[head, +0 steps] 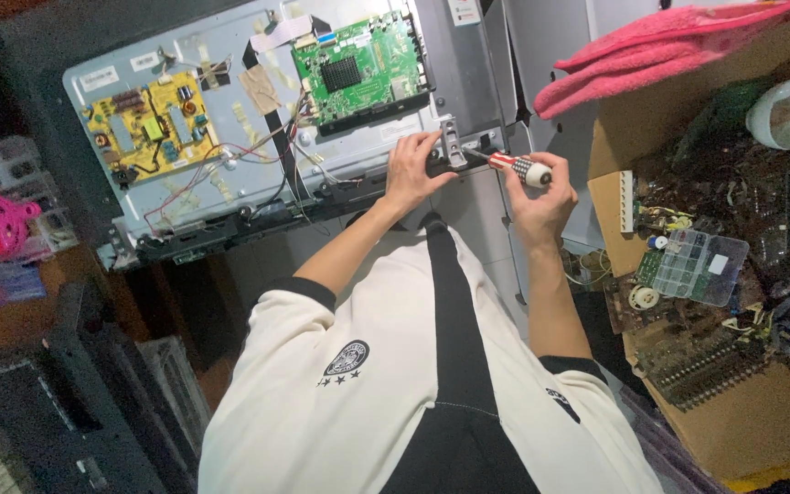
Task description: Disassembling a television by removing the back cover and using a screwdriver to manipulate internal components.
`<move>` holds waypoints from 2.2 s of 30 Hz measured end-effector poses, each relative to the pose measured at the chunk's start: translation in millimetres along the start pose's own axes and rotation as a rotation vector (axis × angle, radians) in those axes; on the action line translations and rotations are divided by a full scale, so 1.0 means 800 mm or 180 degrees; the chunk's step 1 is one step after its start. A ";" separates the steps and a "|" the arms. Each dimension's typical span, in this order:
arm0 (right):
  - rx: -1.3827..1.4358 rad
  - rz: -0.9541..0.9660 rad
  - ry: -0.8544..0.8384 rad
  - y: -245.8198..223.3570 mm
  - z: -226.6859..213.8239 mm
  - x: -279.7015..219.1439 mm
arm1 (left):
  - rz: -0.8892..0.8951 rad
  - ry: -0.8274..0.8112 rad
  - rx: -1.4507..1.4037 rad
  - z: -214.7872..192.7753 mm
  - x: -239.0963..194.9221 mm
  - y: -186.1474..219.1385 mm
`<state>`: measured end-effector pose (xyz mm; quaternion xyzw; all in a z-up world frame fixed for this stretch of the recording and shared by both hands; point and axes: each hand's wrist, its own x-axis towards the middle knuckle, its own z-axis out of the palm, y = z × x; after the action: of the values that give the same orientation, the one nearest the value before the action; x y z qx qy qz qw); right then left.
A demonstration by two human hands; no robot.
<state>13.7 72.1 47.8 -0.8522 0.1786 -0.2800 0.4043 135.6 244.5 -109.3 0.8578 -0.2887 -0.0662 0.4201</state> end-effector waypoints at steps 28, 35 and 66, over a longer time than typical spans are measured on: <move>-0.0041 -0.0293 -0.0705 0.001 0.014 0.024 | 0.0092 -0.0449 0.0366 0.029 0.026 -0.013; -0.0182 -0.0617 -0.1545 -0.056 0.008 0.056 | 0.0001 -0.0517 0.0295 0.022 0.026 -0.002; -0.2259 -0.1325 -0.1528 -0.049 0.020 0.067 | 0.0810 -0.0077 -0.0501 0.002 0.030 0.074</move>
<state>68.2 77.1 88.3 -0.9959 -0.0098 -0.0719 0.0534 129.1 202.1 -62.3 0.7778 -0.3940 -0.0452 0.4876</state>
